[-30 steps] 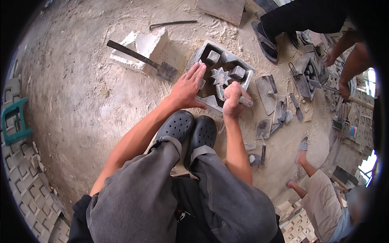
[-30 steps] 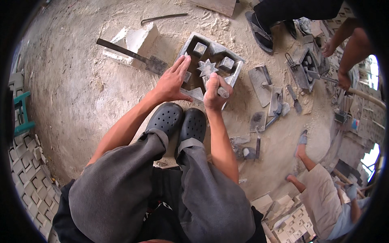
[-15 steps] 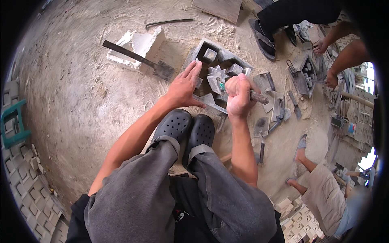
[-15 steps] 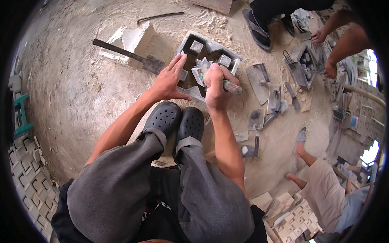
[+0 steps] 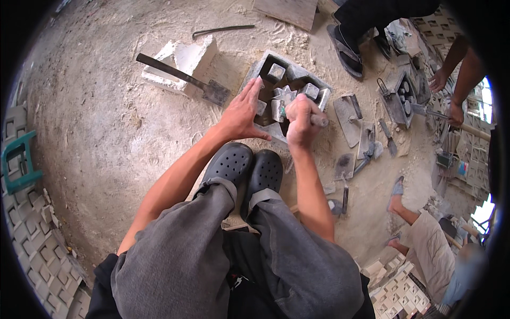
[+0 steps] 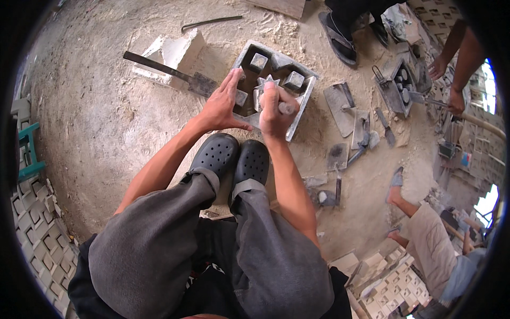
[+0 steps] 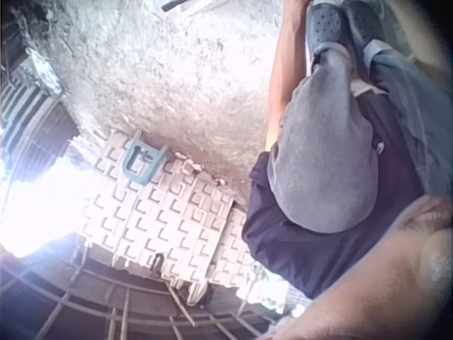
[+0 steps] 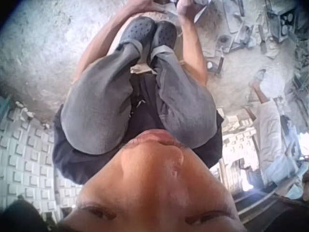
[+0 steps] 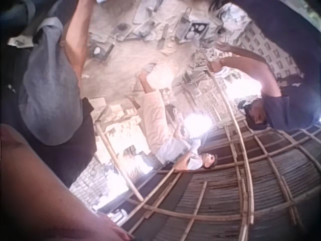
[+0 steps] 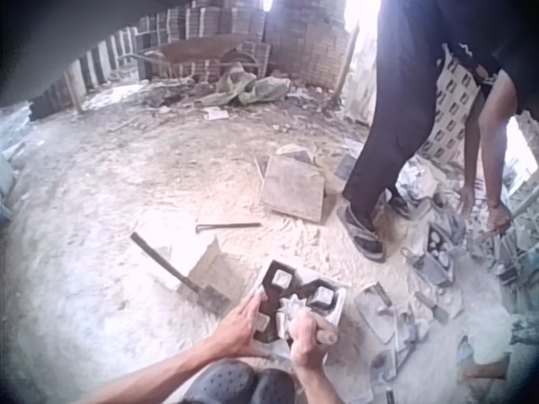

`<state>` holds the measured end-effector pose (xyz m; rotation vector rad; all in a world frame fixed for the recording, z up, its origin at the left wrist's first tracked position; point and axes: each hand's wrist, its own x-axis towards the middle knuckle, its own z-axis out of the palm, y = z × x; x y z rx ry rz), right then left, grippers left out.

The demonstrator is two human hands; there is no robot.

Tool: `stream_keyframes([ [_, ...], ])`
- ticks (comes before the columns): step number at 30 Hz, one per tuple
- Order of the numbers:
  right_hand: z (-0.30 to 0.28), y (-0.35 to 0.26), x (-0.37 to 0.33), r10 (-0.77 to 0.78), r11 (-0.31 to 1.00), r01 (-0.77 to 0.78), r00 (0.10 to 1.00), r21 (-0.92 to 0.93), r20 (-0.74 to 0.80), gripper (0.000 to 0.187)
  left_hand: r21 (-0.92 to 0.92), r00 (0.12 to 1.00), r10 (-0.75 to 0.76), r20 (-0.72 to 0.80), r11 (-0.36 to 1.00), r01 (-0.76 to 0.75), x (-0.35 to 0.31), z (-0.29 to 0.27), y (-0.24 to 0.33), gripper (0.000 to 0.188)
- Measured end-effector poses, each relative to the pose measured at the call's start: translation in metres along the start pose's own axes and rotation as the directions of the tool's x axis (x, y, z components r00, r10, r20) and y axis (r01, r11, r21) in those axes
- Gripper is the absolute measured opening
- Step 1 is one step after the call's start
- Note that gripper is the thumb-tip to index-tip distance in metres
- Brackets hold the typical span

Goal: The person places small stone blocks into a star-shaped metal mold, applies mortar with a trowel, and levels the surface.

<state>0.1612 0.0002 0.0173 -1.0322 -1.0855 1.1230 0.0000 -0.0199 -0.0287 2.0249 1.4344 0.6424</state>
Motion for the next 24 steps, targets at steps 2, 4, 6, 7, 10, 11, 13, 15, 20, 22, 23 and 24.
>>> stream_keyframes([
  [2,0.006,0.009,-0.005,-0.031,0.988,0.038,0.999,-0.152,0.043,0.037,-0.039,0.997,-0.063,-0.049,0.997,0.061,-0.001,0.001,-0.001,0.149],
  [4,0.001,0.015,0.011,0.025,0.96,0.002,0.995,-0.28,0.092,0.038,-0.077,0.993,-0.089,-0.074,0.994,0.083,-0.001,0.001,0.002,0.151],
  [6,0.01,-0.006,0.019,0.113,0.971,-0.091,0.99,-0.22,0.086,0.04,-0.013,0.984,-0.167,-0.064,0.986,0.167,-0.019,-0.004,-0.003,0.151],
  [7,0.011,-0.013,0.016,0.143,0.978,-0.13,0.987,-0.162,0.07,0.04,0.017,0.977,-0.204,-0.059,0.979,0.205,-0.029,-0.007,-0.003,0.151],
  [10,0.009,0.005,0.009,0.005,0.993,-0.009,0.999,-0.114,-0.033,0.042,-0.003,0.957,-0.29,-0.023,0.957,0.29,-0.049,-0.009,0.001,0.148],
  [11,0.008,0.021,0.002,-0.043,0.99,0.034,0.997,-0.134,-0.059,0.042,-0.021,0.953,-0.3,-0.025,0.954,0.3,-0.052,-0.007,0.0,0.148],
  [13,0.0,0.033,0.009,0.034,0.975,-0.029,0.999,-0.219,0.017,0.042,-0.034,0.96,-0.28,0.005,0.959,0.28,-0.043,-0.008,0.013,0.145],
  [15,0.005,0.033,0.021,0.145,0.958,-0.107,0.981,-0.264,0.127,0.041,-0.006,0.956,-0.29,0.045,0.957,0.291,-0.042,-0.009,0.016,0.142],
  [20,0.001,0.01,0.032,0.096,0.993,-0.107,0.972,0.042,0.214,0.04,-0.021,0.962,-0.269,0.045,0.963,0.27,-0.042,-0.003,0.013,0.137],
  [22,-0.002,0.01,0.03,0.172,0.979,-0.185,0.975,0.089,0.143,0.043,-0.067,0.963,-0.267,0.036,0.961,0.269,-0.044,-0.001,0.011,0.134],
  [23,-0.004,0.008,0.027,0.148,0.982,-0.16,0.982,0.103,0.119,0.044,-0.108,0.961,-0.275,0.026,0.955,0.276,-0.045,-0.003,0.012,0.133],
  [24,-0.006,0.004,0.023,0.123,0.984,-0.134,0.988,0.115,0.095,0.045,-0.149,0.959,-0.283,0.017,0.948,0.282,-0.045,-0.003,0.013,0.132],
])
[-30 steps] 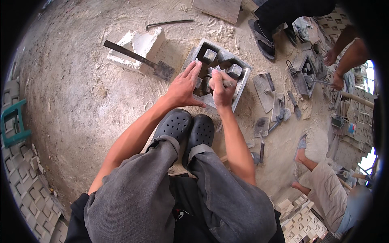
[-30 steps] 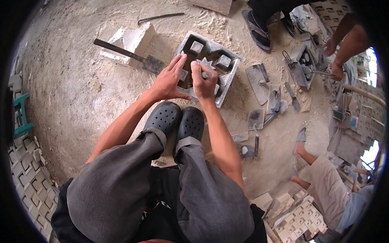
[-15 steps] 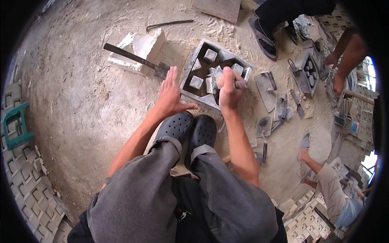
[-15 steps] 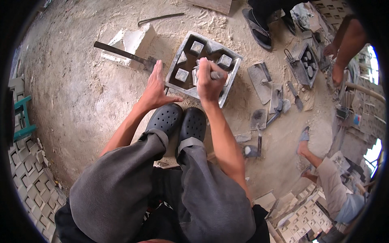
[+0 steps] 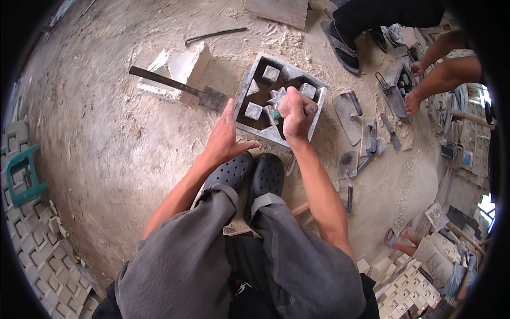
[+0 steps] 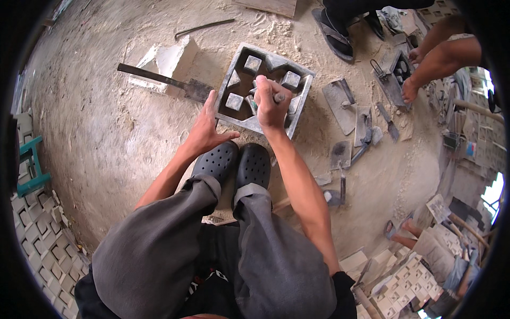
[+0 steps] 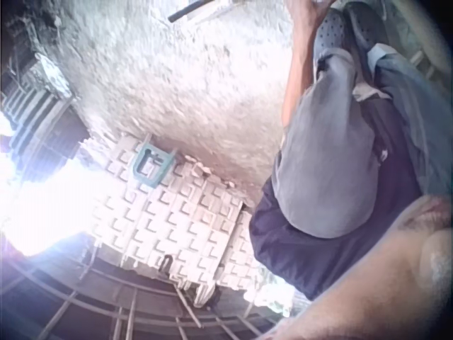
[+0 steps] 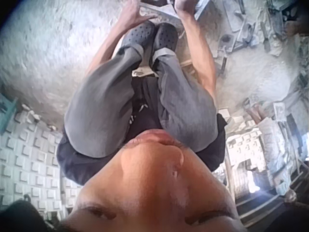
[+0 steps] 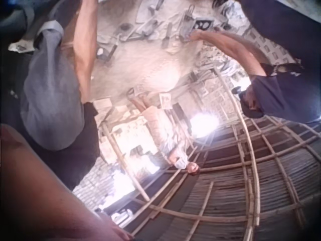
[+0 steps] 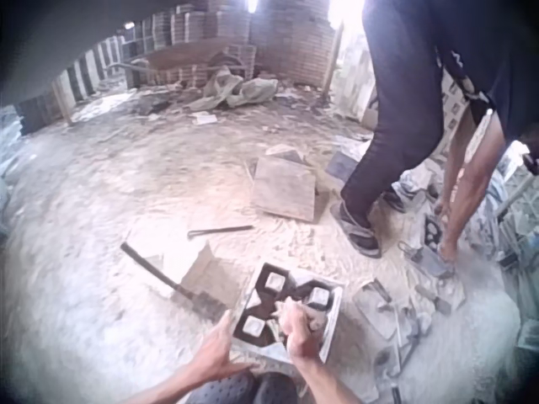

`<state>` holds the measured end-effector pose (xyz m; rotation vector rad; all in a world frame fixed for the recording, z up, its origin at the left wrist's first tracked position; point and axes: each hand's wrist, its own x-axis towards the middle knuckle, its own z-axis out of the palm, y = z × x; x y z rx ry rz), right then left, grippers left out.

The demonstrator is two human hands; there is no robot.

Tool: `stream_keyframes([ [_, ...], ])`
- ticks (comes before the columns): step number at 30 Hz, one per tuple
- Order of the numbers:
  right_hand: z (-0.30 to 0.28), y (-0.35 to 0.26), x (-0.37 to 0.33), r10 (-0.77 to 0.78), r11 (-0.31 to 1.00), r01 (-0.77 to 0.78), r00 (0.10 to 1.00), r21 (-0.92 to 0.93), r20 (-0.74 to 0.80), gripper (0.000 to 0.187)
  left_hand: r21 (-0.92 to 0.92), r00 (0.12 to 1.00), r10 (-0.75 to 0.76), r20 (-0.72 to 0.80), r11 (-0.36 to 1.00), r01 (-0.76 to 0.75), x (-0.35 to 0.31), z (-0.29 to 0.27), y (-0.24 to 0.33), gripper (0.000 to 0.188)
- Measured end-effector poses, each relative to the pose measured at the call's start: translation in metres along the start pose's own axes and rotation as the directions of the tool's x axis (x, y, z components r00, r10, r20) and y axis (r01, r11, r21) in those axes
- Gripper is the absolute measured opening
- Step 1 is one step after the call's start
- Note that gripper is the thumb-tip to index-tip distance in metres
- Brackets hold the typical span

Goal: The person places small stone blocks into a star-shaped metal mold, applies mortar with a trowel, and levels the surface.

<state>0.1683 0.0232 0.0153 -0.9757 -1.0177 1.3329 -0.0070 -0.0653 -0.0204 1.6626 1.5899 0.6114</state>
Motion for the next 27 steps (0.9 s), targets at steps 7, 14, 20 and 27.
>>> stream_keyframes([
  [7,0.035,-0.021,-0.019,-0.109,0.992,0.081,0.942,-0.1,-0.317,0.044,-0.033,0.995,-0.084,-0.055,0.996,0.082,-0.005,-0.001,-0.009,0.133],
  [14,0.017,-0.012,-0.001,-0.067,0.996,0.066,0.998,-0.054,-0.009,0.046,-0.077,0.997,-0.065,-0.035,0.995,0.062,-0.007,-0.005,-0.007,0.134],
  [20,-0.006,-0.046,-0.02,-0.195,0.968,0.224,0.954,-0.111,0.226,0.038,-0.053,0.997,-0.063,-0.036,0.997,0.062,-0.004,-0.008,-0.005,0.134],
  [27,0.011,-0.092,-0.018,-0.163,0.985,0.17,0.888,0.022,0.429,0.036,-0.085,0.997,-0.078,0.005,0.993,0.078,-0.006,-0.009,-0.001,0.136],
])
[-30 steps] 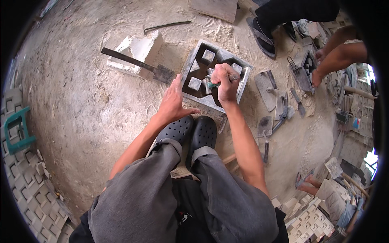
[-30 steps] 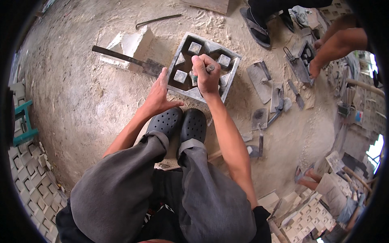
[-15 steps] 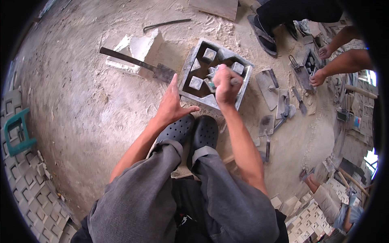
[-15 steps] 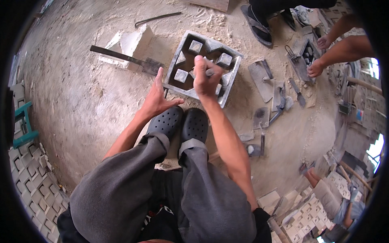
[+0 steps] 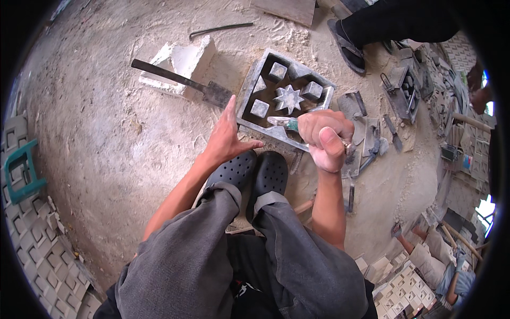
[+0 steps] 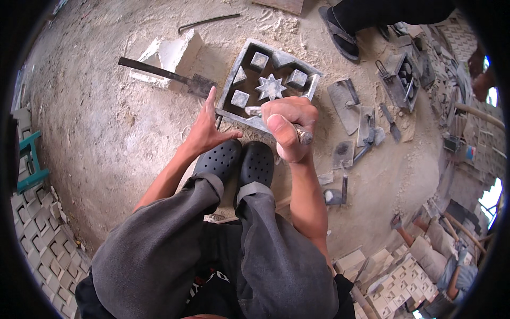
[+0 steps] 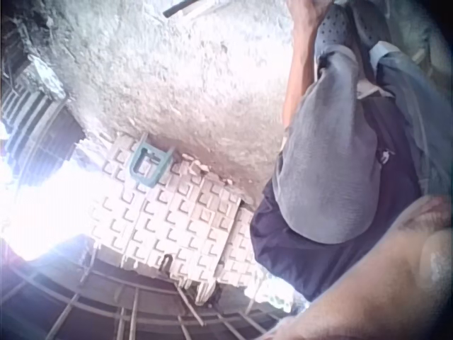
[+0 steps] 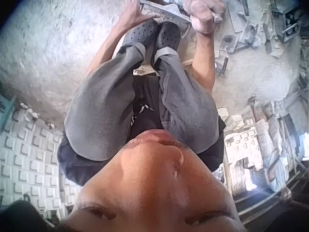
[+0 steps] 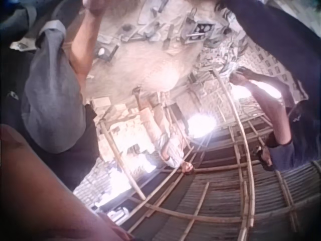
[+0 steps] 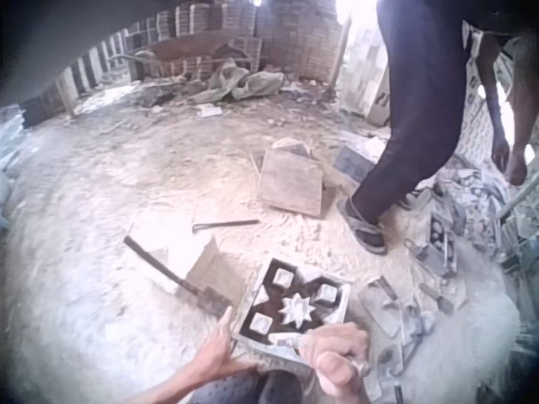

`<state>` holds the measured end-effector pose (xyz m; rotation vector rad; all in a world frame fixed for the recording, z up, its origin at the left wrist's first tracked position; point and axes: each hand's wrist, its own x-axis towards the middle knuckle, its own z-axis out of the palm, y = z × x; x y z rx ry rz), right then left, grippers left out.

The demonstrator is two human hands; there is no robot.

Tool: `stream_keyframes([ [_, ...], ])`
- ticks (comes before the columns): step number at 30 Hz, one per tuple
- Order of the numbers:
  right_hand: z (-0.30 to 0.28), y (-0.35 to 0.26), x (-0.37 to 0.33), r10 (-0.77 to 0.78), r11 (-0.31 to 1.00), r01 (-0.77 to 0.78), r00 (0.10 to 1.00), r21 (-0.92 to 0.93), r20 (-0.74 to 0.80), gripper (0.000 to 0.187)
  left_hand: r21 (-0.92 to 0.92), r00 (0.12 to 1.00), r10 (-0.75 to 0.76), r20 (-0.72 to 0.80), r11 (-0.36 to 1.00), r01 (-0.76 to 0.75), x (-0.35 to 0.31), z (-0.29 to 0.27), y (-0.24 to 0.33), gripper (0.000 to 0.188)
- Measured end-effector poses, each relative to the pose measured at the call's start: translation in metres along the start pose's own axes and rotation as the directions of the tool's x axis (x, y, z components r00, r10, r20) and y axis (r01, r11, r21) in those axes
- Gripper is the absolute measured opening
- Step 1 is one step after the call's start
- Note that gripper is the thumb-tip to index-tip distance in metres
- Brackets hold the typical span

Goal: The person places small stone blocks into a star-shaped metal mold, applies mortar with a trowel, and levels the surface.

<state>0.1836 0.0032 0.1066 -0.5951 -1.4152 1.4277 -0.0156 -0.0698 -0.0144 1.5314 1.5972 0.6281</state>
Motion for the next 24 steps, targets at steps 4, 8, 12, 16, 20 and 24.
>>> stream_keyframes([
  [4,0.016,0.025,-0.005,0.03,0.995,-0.02,0.994,0.099,-0.104,0.039,-0.001,0.998,0.046,-0.033,0.999,-0.046,0.001,-0.001,-0.002,0.135],
  [8,0.03,0.097,-0.021,0.041,0.984,-0.065,0.989,-0.164,-0.145,0.036,0.019,0.997,0.068,-0.046,0.998,-0.067,0.003,0.002,-0.004,0.135],
  [12,0.033,0.065,-0.004,-0.006,0.973,-0.029,0.988,-0.23,-0.152,0.038,0.041,0.994,0.078,-0.073,0.996,-0.076,0.0,0.004,0.0,0.136],
  [16,0.043,0.048,-0.006,0.024,0.995,-0.044,0.977,-0.091,-0.212,0.042,-0.017,0.999,0.016,-0.029,1.0,-0.016,-0.004,-0.006,-0.005,0.131],
  [20,0.02,0.117,-0.034,0.056,0.972,-0.104,0.974,-0.213,-0.218,0.037,0.045,0.99,0.118,-0.082,0.992,-0.115,0.004,0.006,-0.003,0.136],
  [24,0.035,0.073,-0.006,0.06,0.971,-0.099,0.982,-0.216,-0.181,0.038,0.043,0.995,0.067,-0.072,0.997,-0.064,-0.002,0.002,-0.001,0.136],
])
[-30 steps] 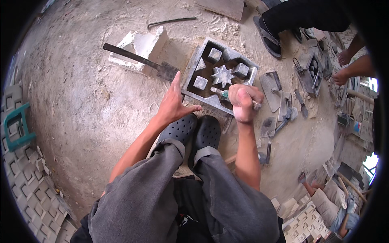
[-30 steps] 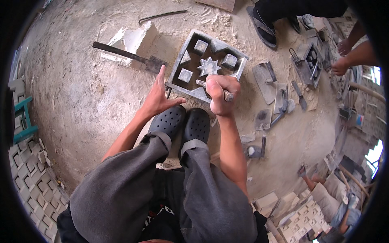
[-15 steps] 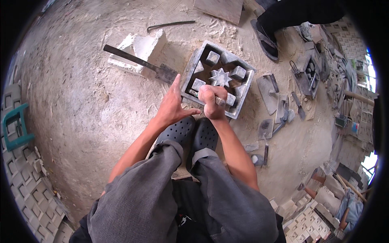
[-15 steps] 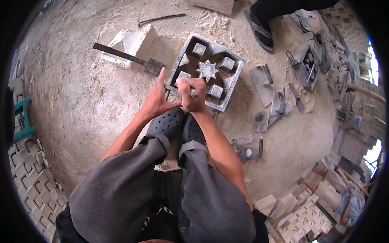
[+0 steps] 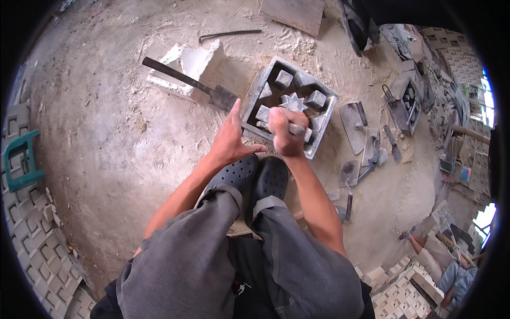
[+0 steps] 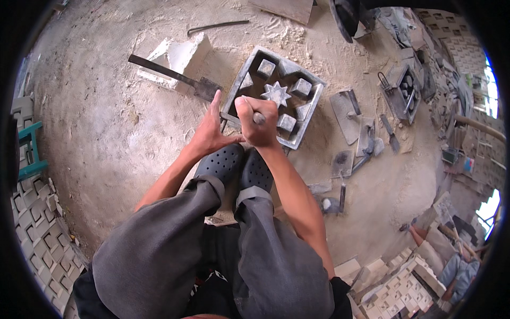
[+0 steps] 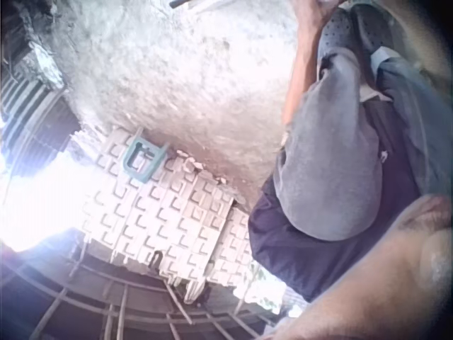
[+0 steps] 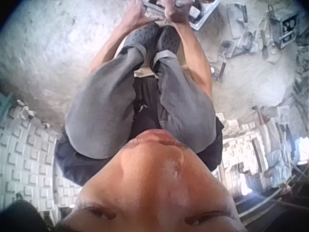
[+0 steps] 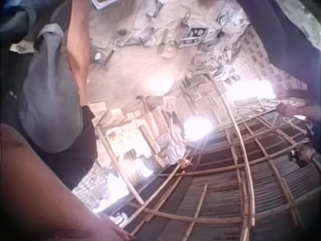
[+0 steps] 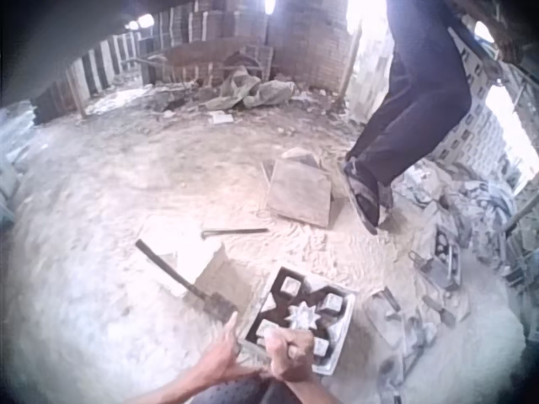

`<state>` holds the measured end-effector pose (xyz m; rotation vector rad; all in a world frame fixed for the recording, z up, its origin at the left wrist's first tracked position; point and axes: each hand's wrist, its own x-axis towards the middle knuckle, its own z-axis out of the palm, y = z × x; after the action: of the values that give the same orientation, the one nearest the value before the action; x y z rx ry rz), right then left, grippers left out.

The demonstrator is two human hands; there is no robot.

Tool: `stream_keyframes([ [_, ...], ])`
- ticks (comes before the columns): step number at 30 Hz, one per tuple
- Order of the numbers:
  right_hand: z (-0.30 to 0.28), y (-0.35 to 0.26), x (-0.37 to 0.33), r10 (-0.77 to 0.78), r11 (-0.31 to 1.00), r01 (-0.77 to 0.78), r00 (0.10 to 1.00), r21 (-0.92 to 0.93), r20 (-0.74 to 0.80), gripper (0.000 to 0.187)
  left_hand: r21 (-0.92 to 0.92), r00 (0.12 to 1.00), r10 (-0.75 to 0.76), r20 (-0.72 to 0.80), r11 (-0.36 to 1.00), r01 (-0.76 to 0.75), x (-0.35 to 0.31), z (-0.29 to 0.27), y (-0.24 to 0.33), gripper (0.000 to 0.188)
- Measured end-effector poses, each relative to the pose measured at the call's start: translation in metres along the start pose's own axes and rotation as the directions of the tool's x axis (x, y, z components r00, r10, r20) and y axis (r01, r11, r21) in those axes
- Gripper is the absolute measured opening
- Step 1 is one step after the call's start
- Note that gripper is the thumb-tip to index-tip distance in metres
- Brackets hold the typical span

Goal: The person places small stone blocks into a star-shaped metal mold, applies mortar with a trowel, and levels the surface.

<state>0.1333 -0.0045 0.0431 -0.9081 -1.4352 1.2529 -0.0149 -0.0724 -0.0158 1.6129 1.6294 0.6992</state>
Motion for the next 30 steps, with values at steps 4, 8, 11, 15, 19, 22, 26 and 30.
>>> stream_keyframes([
  [4,0.004,0.005,-0.009,0.044,0.988,-0.029,0.994,0.153,-0.097,0.038,-0.014,1.0,-0.01,-0.01,1.0,0.009,0.0,-0.002,-0.005,0.136],
  [8,0.007,0.04,-0.006,0.099,0.994,-0.099,0.995,-0.038,0.005,0.036,-0.026,1.0,-0.001,-0.018,1.0,0.0,0.012,0.006,-0.005,0.136],
  [11,0.015,-0.003,0.008,0.012,0.998,-0.009,0.999,-0.065,0.034,0.034,-0.024,0.999,0.024,-0.025,0.999,-0.024,0.002,0.003,-0.008,0.136],
  [15,0.017,-0.001,-0.006,-0.093,0.991,0.09,0.996,-0.097,-0.019,0.035,-0.072,0.999,-0.017,-0.03,0.997,0.015,-0.002,-0.002,-0.005,0.128],
  [19,0.016,0.036,-0.019,-0.078,0.967,0.074,0.997,-0.244,-0.004,0.036,-0.036,0.981,0.144,-0.129,0.988,-0.15,0.01,0.002,0.003,0.11],
  [22,0.012,0.034,-0.027,-0.1,0.934,0.116,0.993,-0.339,0.066,0.04,0.001,0.879,0.434,-0.197,0.897,-0.443,0.006,-0.008,0.013,0.093],
  [26,-0.02,0.034,-0.04,-0.318,0.838,0.317,0.945,-0.445,0.075,0.068,-0.195,0.808,0.552,-0.205,0.786,-0.586,0.0,0.006,0.03,0.077],
  [30,-0.057,0.04,-0.076,-0.214,0.77,0.154,0.976,-0.619,-0.023,0.065,-0.301,0.811,0.534,-0.238,0.754,-0.584,0.011,0.019,0.045,0.048],
])
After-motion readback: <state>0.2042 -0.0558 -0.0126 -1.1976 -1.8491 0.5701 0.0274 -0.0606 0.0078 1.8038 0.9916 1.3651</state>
